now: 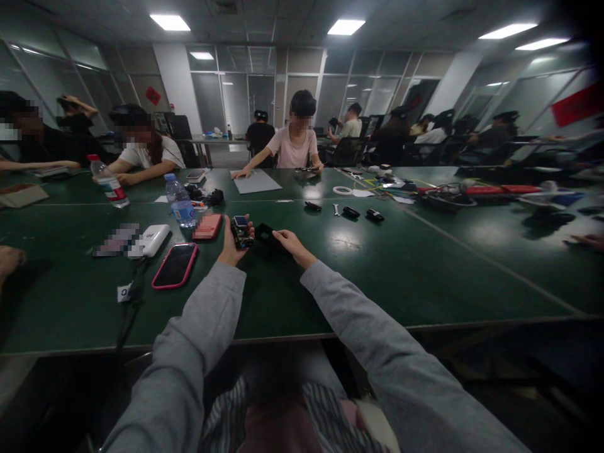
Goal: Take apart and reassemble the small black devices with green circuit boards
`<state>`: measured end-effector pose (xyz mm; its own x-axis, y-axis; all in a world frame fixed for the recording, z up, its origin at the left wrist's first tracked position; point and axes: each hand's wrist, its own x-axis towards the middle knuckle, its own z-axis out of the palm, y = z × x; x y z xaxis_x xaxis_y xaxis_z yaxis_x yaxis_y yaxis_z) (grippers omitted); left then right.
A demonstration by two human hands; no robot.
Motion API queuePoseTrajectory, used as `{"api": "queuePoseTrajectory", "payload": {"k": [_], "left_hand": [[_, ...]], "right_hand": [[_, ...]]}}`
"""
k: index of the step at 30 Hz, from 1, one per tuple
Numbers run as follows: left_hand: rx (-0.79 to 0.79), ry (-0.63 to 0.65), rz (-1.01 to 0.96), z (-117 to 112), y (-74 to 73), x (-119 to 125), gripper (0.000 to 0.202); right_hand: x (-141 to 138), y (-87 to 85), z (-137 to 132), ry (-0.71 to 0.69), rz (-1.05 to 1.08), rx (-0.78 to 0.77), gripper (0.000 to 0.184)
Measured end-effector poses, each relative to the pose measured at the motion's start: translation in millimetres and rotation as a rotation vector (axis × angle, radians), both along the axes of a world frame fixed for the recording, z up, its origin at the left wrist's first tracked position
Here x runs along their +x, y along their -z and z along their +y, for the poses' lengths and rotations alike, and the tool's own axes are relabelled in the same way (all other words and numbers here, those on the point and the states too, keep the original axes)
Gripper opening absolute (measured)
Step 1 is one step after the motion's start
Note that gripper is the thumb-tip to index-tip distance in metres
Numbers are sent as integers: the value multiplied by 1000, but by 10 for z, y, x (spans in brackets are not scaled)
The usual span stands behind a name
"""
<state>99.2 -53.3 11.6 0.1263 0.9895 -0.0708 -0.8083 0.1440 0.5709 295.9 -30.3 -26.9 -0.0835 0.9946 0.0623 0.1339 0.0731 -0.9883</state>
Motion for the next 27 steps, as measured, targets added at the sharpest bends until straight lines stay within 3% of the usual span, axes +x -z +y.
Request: {"api": "queuePoseTrajectory", "payload": {"k": [7, 17, 27], "left_hand": [[38, 87, 19, -95, -86, 19, 69], [81, 171, 49, -141, -131, 48, 68], [97, 99, -19, -83, -139, 47, 61]], "right_hand": [[110, -66, 2, -42, -274, 158, 26], [190, -80, 49, -14, -351, 206, 22], [23, -351, -232, 210, -422, 671, 32]]}}
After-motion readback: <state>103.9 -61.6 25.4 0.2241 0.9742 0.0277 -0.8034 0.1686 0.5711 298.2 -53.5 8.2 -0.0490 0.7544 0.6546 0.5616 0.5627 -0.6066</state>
